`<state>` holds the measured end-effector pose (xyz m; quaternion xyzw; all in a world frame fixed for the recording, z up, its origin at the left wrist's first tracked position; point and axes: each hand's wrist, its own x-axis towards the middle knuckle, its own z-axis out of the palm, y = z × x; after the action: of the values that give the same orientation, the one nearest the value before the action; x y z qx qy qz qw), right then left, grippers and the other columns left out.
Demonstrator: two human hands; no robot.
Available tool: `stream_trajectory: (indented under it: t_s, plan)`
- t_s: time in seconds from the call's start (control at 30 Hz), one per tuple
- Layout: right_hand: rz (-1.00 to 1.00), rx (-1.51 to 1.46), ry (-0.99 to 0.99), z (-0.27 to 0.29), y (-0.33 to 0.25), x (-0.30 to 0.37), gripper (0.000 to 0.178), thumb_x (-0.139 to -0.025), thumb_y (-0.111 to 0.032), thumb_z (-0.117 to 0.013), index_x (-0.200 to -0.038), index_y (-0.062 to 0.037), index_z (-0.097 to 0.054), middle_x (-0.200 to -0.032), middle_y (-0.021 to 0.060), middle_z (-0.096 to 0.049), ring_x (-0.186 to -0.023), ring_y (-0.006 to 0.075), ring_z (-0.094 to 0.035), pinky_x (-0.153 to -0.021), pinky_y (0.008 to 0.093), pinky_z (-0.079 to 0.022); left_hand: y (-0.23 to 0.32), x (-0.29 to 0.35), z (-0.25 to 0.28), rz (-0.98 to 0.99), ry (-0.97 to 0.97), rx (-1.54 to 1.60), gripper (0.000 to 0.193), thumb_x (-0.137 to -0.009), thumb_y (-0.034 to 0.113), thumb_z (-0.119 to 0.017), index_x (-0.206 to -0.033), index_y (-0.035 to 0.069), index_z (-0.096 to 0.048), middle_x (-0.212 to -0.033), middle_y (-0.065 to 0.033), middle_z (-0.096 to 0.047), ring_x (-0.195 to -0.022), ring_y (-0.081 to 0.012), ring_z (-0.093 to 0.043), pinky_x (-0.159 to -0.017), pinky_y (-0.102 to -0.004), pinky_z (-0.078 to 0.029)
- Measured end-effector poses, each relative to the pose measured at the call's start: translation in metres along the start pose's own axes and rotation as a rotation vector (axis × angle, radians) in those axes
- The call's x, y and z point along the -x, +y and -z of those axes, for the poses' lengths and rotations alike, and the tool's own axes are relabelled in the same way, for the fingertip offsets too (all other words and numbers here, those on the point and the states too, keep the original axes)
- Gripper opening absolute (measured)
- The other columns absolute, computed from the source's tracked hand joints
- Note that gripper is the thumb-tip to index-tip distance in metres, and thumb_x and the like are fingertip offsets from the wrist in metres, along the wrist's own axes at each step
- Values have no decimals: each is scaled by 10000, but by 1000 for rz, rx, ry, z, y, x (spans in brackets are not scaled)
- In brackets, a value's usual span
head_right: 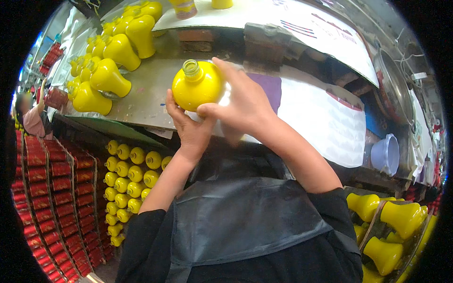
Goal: The person applies decorative stickers to yellow ceramic vases, smoothing each label with fingers and a cloth, then places a neck seal and a cap on the vase. The person handles the vases one at a time on a metal workbench.
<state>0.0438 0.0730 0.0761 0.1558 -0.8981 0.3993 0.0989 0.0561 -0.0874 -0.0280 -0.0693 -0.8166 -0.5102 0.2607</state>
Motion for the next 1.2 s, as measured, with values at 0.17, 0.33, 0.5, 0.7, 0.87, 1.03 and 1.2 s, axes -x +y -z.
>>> stream_trajectory:
  t_s: [0.17,0.33,0.5,0.7,0.87,1.03,1.2]
  plan:
    - [39,-3,1,-2,6,-7,725,-832,-369,-805,-1460,-95,-570,-893,108,-635,-672,179,-590,-680,327,-513,2,-15,23,-189,-15,8,1038,-802,275,-880,-1517,-13,-184,-1486,-276,-327,-1390,-398,-385,-1183,-500,-304]
    - [41,-130,-10,4,14,-8,621,-862,-312,-777,-1420,-93,-616,-866,101,-628,-649,134,-563,-634,287,-496,5,-50,29,-249,-69,123,706,-871,351,-775,-1397,9,-451,-1448,-246,-471,-1334,-386,-479,-1146,-480,-358]
    - [14,-113,10,3,9,-7,595,-856,-301,-767,-1383,-66,-624,-1021,196,-670,-870,291,-644,-785,388,-527,15,-55,16,-166,-35,266,496,-882,210,-659,-1322,14,-543,-1444,-223,-507,-1319,-365,-512,-1140,-458,-383]
    - [62,-160,8,7,18,-13,561,-897,-390,-727,-1387,-138,-627,-955,207,-626,-846,385,-643,-777,456,-521,26,-51,22,-72,-69,341,503,-929,240,-636,-1371,23,-535,-1499,-197,-471,-1386,-339,-461,-1176,-448,-345]
    - [-76,-184,-210,17,30,-13,670,-889,-325,-742,-1463,-53,-529,-1295,258,-637,-1185,404,-624,-1017,450,-492,39,-67,29,-115,-144,176,407,-979,140,-640,-1348,-20,-576,-1427,-135,-549,-1306,-252,-521,-1148,-392,-369]
    - [-74,-215,-232,9,36,-14,875,-818,-378,-809,-1528,-34,-431,-1359,276,-595,-1243,419,-595,-1051,443,-479,54,-94,37,-149,-206,61,292,-877,74,-756,-1147,1,-671,-1230,-128,-680,-1198,-287,-607,-1069,-409,-447]
    - [-26,-257,-153,20,38,-18,950,-780,-451,-842,-1542,-73,-420,-1243,273,-623,-1128,432,-630,-965,458,-506,86,-124,34,-258,-359,66,219,-862,69,-770,-1052,-9,-694,-1115,-132,-707,-1075,-268,-646,-975,-376,-492]
